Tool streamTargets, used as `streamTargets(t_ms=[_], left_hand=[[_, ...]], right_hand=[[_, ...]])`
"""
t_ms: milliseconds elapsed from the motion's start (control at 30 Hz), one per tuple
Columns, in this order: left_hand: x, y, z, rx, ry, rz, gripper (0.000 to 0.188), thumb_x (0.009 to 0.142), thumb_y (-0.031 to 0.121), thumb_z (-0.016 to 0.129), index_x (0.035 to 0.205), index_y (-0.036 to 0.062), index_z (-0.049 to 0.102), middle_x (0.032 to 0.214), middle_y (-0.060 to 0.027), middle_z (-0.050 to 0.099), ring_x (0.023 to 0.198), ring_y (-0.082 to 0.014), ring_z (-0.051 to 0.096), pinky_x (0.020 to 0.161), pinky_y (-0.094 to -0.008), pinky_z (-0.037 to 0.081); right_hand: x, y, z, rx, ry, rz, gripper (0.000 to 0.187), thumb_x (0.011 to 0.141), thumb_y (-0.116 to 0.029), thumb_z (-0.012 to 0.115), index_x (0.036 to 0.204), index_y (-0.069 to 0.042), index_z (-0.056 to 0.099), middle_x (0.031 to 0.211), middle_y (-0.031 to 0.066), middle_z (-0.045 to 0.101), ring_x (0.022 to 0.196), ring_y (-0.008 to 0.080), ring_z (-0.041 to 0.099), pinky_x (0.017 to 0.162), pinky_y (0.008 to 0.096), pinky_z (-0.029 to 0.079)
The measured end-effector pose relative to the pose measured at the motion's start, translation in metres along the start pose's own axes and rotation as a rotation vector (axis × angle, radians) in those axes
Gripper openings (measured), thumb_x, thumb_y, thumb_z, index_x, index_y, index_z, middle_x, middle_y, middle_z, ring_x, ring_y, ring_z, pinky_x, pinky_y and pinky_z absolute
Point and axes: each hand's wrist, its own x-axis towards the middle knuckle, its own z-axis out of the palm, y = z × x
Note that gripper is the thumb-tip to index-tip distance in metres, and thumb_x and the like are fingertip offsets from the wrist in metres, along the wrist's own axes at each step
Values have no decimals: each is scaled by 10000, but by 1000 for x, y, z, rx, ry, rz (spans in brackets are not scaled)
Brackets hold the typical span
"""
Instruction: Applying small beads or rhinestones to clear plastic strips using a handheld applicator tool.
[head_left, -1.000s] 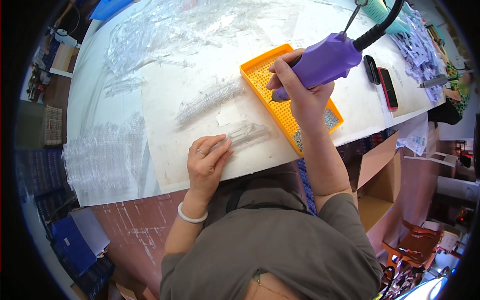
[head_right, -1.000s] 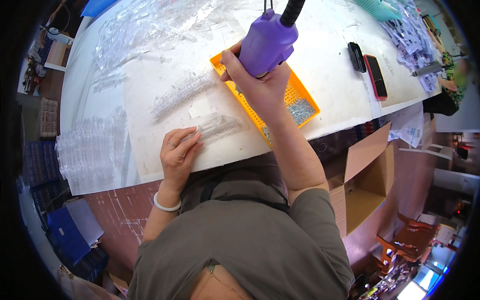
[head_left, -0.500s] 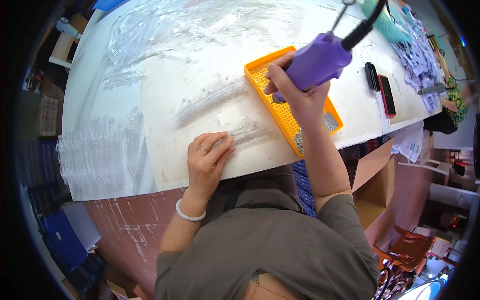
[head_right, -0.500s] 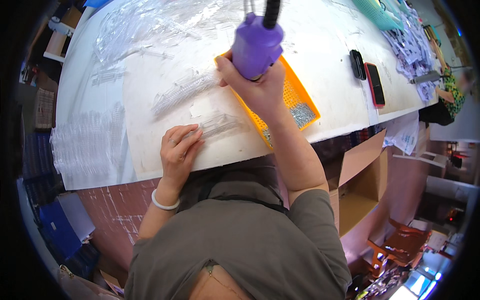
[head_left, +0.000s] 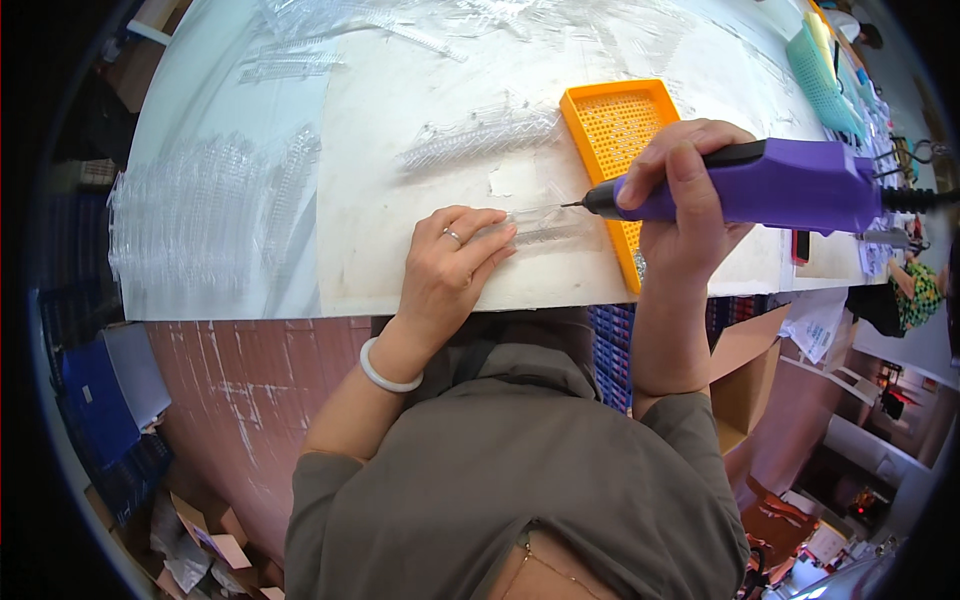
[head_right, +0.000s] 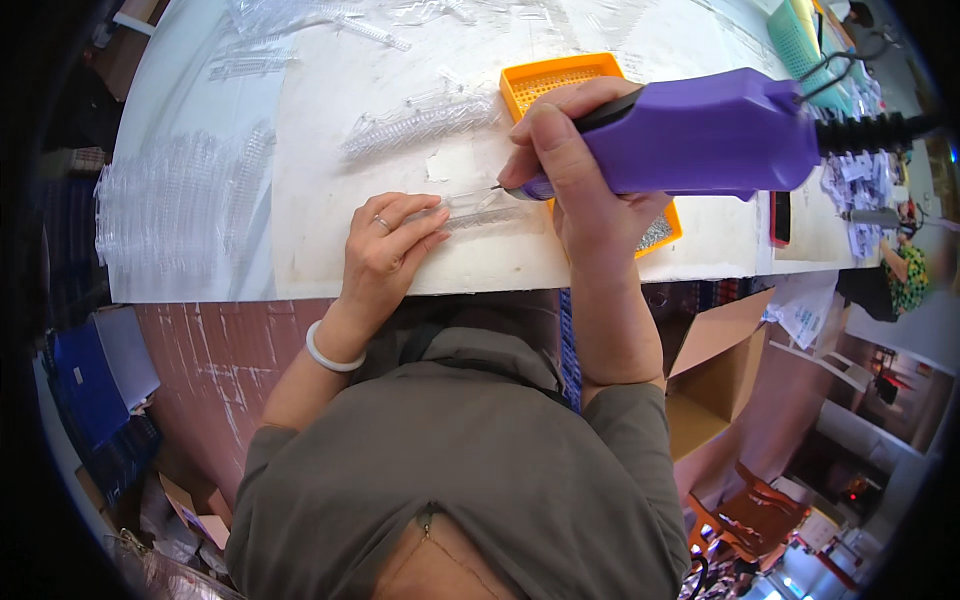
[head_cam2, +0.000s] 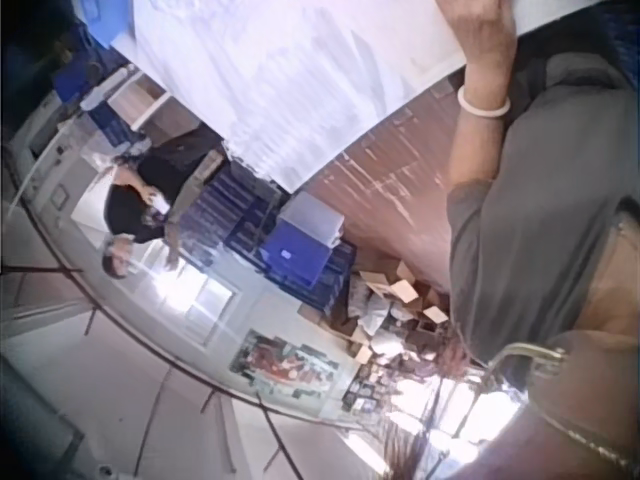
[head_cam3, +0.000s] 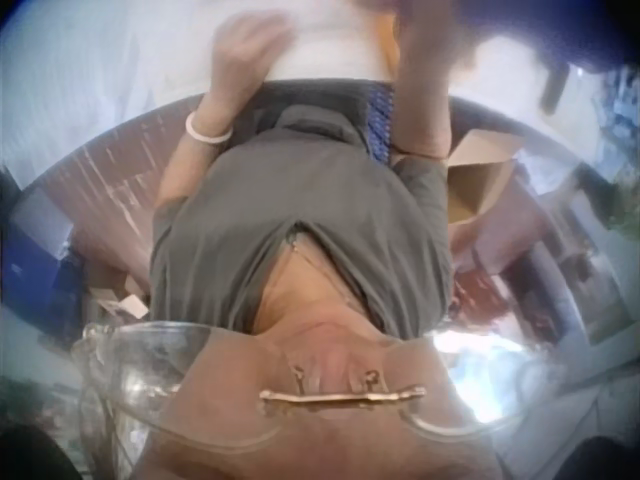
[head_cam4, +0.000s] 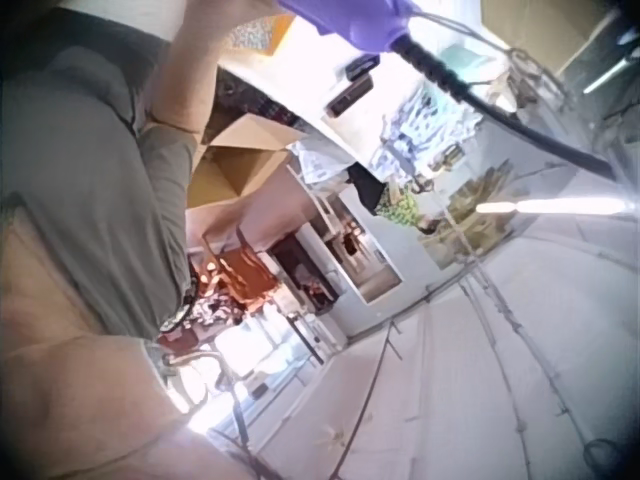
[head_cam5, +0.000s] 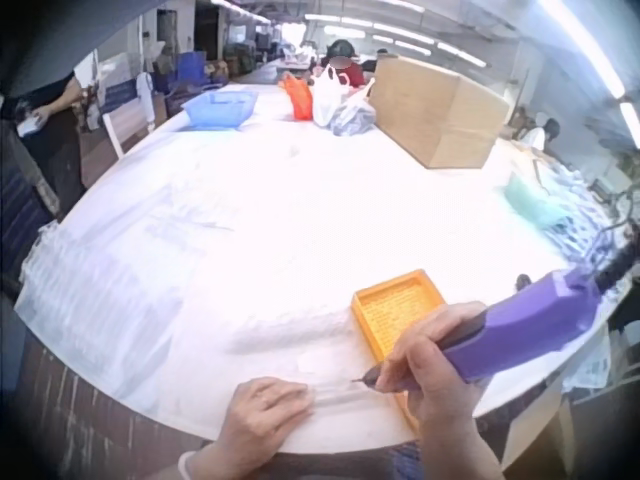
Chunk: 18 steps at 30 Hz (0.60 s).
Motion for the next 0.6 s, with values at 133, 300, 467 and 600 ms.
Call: streamTargets(t_ms=[133, 300, 467, 600], left_hand=[[-3, -3, -1, -7, -20, 7, 259, 720, 87, 781, 974, 79, 734, 1057, -38, 689, 1009, -248, 595, 873, -361, 453], [-1, 1, -10, -33, 44, -29, 304, 705, 115, 800, 1001, 83, 737, 1178, -65, 651, 1094, -266, 566, 919, -369, 448], [-1, -2, -13, -164, 75, -80, 280, 701, 103, 807, 972, 74, 742, 1221, -85, 630, 1148, -287, 535, 951, -389, 441], [-4, -9, -12, -210, 84, -86, 215, 710, 90, 802, 917, 69, 747, 1220, -86, 632, 1135, -286, 541, 940, -383, 445]], right_hand=[[-7, 11, 9, 54, -27, 46, 108, 880, 24, 631, 957, 7, 556, 769, 131, 658, 551, 157, 640, 534, 262, 550], [-11, 13, 19, 146, 14, 84, 113, 878, 21, 623, 962, -9, 553, 773, 134, 657, 546, 165, 636, 506, 259, 533], [-15, 8, 35, 251, -2, 138, 141, 867, 35, 604, 965, -25, 521, 759, 144, 633, 521, 168, 609, 482, 266, 522], [-17, 10, 40, 225, -56, 135, 140, 867, 36, 602, 960, -19, 513, 756, 148, 625, 511, 166, 596, 475, 271, 519]])
